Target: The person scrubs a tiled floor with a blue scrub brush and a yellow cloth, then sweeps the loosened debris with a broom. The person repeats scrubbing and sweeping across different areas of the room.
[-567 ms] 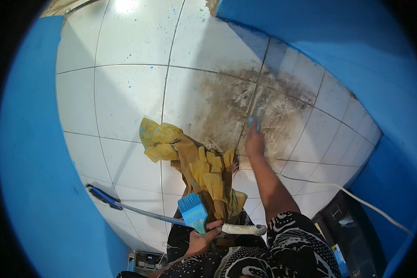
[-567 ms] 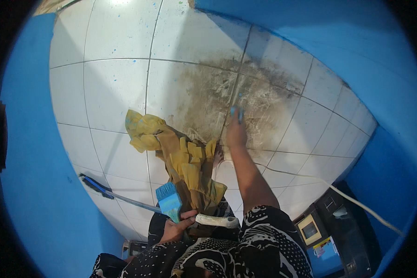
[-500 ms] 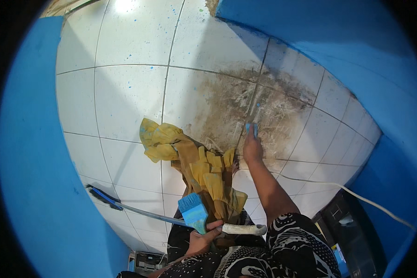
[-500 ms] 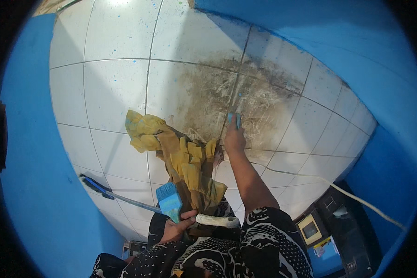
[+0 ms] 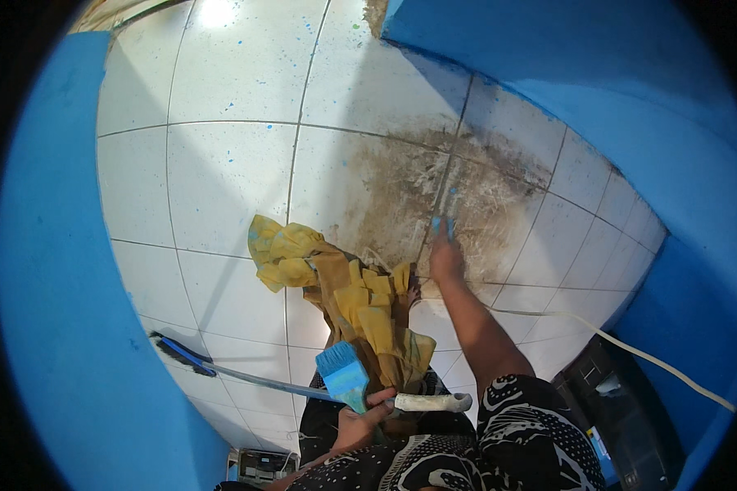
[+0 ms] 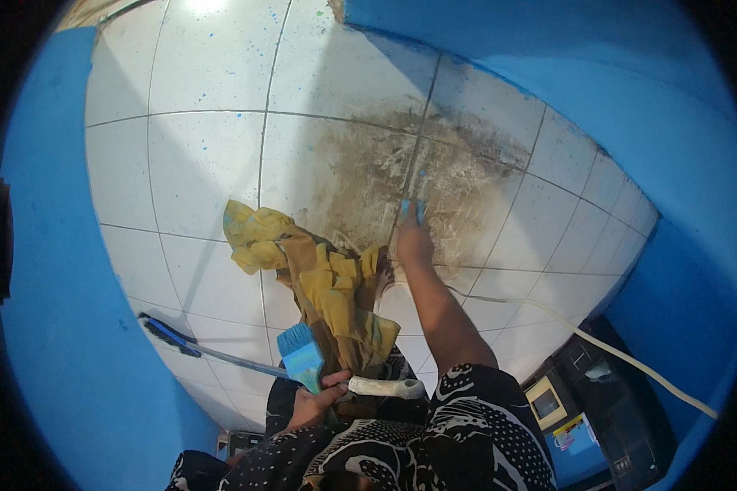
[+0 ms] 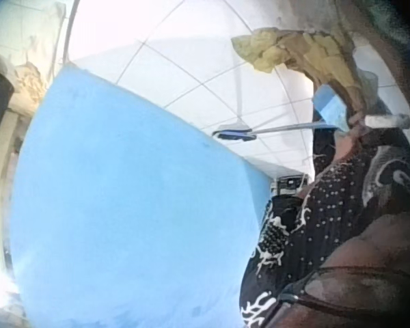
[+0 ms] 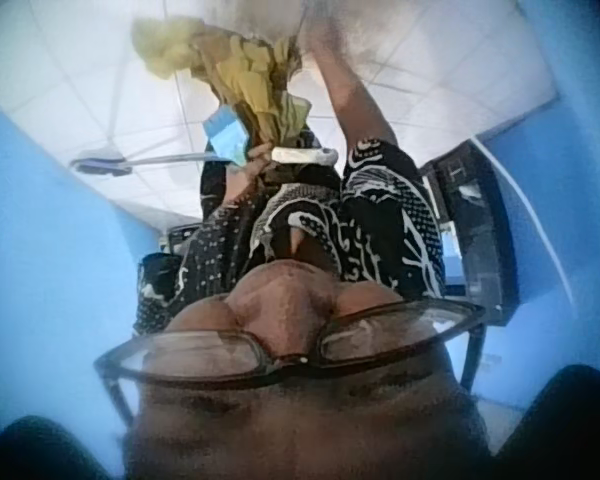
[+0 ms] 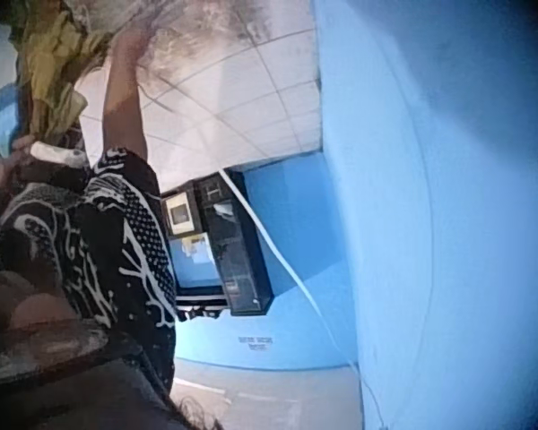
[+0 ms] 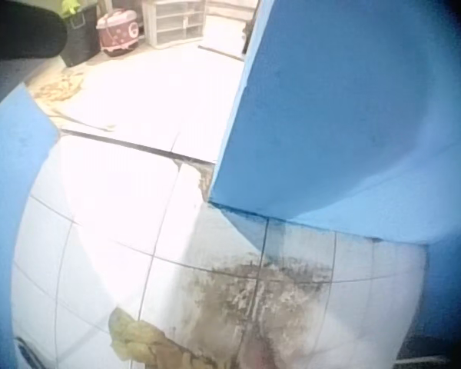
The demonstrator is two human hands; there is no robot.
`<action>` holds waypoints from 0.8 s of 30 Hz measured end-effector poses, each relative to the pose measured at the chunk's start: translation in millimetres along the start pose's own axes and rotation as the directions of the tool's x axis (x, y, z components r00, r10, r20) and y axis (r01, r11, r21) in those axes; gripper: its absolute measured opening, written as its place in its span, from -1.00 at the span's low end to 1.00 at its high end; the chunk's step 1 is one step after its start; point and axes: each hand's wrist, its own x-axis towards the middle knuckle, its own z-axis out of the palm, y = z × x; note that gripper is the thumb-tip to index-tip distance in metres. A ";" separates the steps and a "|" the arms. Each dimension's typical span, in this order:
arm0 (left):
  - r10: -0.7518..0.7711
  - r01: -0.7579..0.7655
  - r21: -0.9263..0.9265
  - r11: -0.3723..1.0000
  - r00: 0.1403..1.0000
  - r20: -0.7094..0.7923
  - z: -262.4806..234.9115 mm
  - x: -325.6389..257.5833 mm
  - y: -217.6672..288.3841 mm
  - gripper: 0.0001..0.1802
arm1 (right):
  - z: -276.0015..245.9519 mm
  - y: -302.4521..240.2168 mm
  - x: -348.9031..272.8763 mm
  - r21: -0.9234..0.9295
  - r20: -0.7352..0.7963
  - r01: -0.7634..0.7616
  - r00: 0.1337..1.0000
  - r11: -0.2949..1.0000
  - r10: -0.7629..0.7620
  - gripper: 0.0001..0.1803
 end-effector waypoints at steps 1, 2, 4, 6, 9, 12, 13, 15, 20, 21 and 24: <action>0.018 -0.018 -0.019 1.000 1.000 0.005 0.4 1.0 -1.3 -0.71 | -6.0 -3.2 9.2 0.034 0.012 -0.042 0.999 0.999 0.041 -0.39; 0.028 -0.027 -0.032 0.999 1.000 0.013 0.7 1.9 -4.4 -0.71 | -13.7 -7.6 23.1 0.072 0.002 -0.074 0.997 0.995 0.074 -0.39; -0.008 0.009 -0.061 0.998 1.000 0.024 2.0 4.0 -2.5 -0.71 | -28.4 -12.9 55.1 0.149 -0.031 -0.142 0.989 0.979 0.148 -0.39; -0.016 0.017 -0.091 0.996 1.000 0.016 1.8 1.5 -0.1 -0.71 | -27.4 -14.2 47.6 0.166 0.021 -0.117 0.993 0.979 0.115 -0.40; -0.024 0.025 -0.070 0.997 1.000 0.020 2.5 0.3 1.3 -0.71 | -6.7 -2.1 21.1 -0.010 -0.008 -0.035 0.999 0.999 0.035 -0.40; -0.024 0.024 -0.036 0.999 1.000 0.001 0.4 -1.2 2.5 -0.71 | -29.0 -24.4 35.1 0.078 0.041 -0.065 0.997 0.995 0.062 -0.40; -0.021 0.021 -0.037 0.999 1.000 0.011 2.3 0.1 3.9 -0.71 | -43.1 -30.5 46.9 0.161 0.071 -0.112 0.992 0.981 0.101 -0.40; -0.025 0.026 -0.018 0.999 0.998 0.050 6.4 1.0 4.0 -0.71 | -11.1 15.3 72.7 0.133 -0.016 -0.082 0.996 0.988 0.085 -0.40; -0.022 0.022 -0.030 0.999 1.000 0.016 -0.8 0.1 -0.2 -0.71 | -12.9 -14.6 16.0 0.008 0.113 -0.008 0.994 1.000 0.007 -0.40; -0.024 0.024 -0.034 0.999 0.999 0.024 0.1 0.1 0.2 -0.71 | -10.5 -5.8 19.6 0.008 0.067 0.019 0.998 1.000 -0.019 -0.41; -0.029 0.030 -0.039 0.999 0.999 0.026 -0.6 0.5 -2.1 -0.71 | -49.4 -22.4 56.2 0.171 0.067 -0.143 0.989 0.975 0.133 -0.42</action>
